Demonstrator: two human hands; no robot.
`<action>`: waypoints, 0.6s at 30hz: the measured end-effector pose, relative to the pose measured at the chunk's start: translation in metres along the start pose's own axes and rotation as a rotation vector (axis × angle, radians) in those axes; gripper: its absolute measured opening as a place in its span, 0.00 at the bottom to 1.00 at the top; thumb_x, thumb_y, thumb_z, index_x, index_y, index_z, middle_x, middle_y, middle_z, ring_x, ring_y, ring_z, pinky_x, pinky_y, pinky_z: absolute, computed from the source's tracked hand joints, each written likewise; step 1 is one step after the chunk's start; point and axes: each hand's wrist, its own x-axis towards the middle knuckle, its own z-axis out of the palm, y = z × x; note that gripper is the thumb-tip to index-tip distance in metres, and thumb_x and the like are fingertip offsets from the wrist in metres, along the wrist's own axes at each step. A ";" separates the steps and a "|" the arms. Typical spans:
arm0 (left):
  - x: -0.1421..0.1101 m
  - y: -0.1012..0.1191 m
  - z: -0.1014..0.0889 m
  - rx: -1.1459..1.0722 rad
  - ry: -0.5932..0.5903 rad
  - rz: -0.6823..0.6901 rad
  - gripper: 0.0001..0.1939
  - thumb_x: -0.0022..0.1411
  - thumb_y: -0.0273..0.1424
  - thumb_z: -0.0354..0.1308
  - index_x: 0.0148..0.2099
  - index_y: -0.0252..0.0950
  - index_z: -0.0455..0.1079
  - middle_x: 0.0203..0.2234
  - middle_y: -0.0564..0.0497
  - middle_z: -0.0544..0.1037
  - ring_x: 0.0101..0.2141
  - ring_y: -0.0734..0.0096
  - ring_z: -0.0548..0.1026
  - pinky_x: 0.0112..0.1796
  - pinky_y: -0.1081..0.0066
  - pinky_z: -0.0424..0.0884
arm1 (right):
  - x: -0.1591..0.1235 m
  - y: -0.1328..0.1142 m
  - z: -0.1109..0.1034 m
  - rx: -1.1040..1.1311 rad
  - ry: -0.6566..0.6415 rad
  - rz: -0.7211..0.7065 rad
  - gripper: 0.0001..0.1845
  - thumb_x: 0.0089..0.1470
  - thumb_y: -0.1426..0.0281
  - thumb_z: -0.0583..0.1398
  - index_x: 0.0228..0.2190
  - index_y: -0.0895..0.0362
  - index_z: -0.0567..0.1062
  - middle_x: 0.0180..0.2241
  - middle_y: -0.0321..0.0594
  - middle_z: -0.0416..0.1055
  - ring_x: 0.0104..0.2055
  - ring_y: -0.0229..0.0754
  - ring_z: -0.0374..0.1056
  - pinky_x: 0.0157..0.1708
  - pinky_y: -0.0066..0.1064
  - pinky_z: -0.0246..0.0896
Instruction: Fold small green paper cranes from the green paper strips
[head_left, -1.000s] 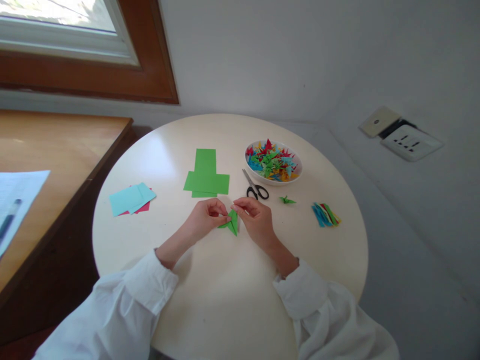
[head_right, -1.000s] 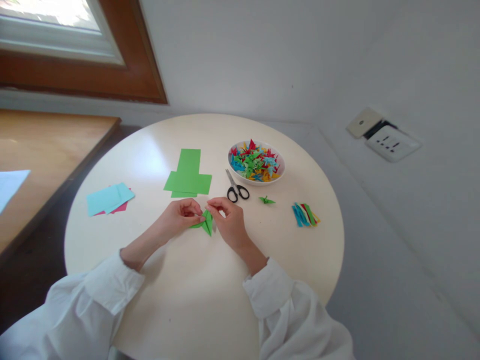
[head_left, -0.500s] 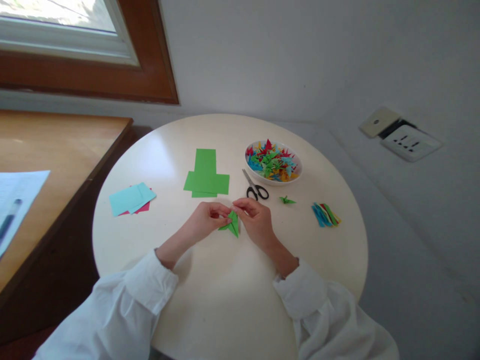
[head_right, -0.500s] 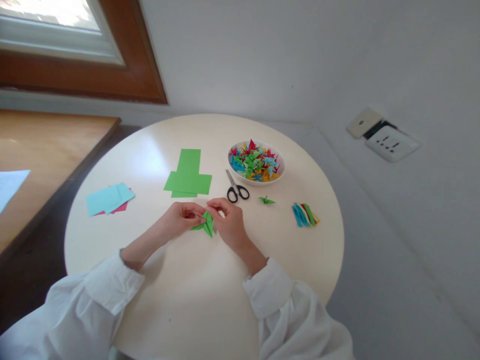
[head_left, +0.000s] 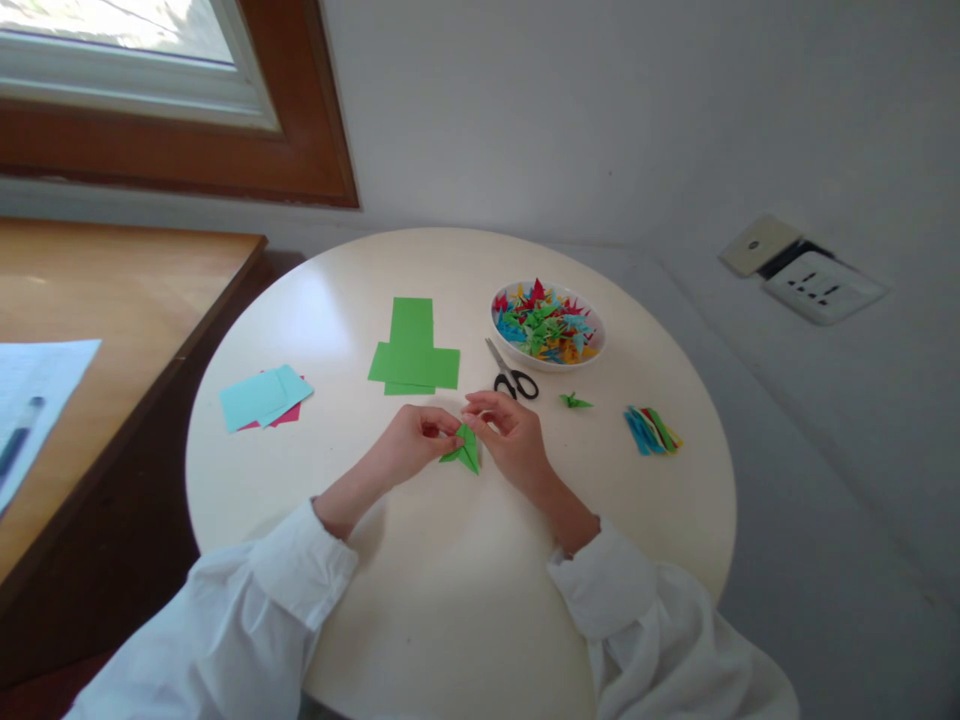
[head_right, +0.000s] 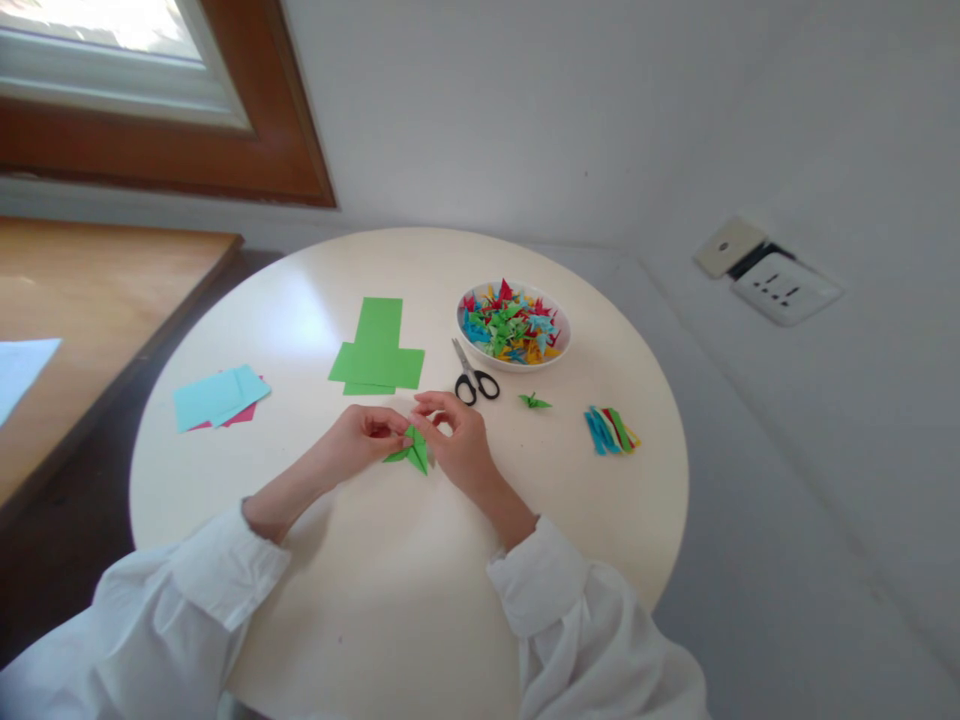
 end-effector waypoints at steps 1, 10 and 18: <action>0.000 0.000 0.000 -0.015 0.009 -0.007 0.04 0.44 0.27 0.58 0.24 0.30 0.72 0.16 0.54 0.69 0.19 0.80 0.60 0.19 0.78 0.55 | 0.000 0.000 -0.001 0.012 -0.035 0.013 0.13 0.43 0.68 0.63 0.35 0.56 0.74 0.29 0.38 0.74 0.31 0.38 0.69 0.31 0.30 0.64; 0.000 -0.003 0.001 -0.005 0.023 -0.051 0.06 0.43 0.27 0.59 0.27 0.30 0.74 0.16 0.53 0.71 0.18 0.79 0.62 0.20 0.76 0.57 | 0.001 -0.001 -0.002 0.042 -0.089 0.071 0.15 0.40 0.70 0.64 0.34 0.56 0.74 0.25 0.35 0.72 0.27 0.36 0.68 0.30 0.29 0.61; -0.003 0.006 0.000 0.059 -0.010 -0.049 0.05 0.43 0.27 0.58 0.25 0.31 0.74 0.15 0.53 0.70 0.17 0.79 0.61 0.19 0.77 0.55 | 0.000 0.001 -0.002 0.040 -0.094 0.089 0.12 0.42 0.70 0.62 0.34 0.56 0.75 0.22 0.35 0.73 0.24 0.35 0.67 0.27 0.28 0.61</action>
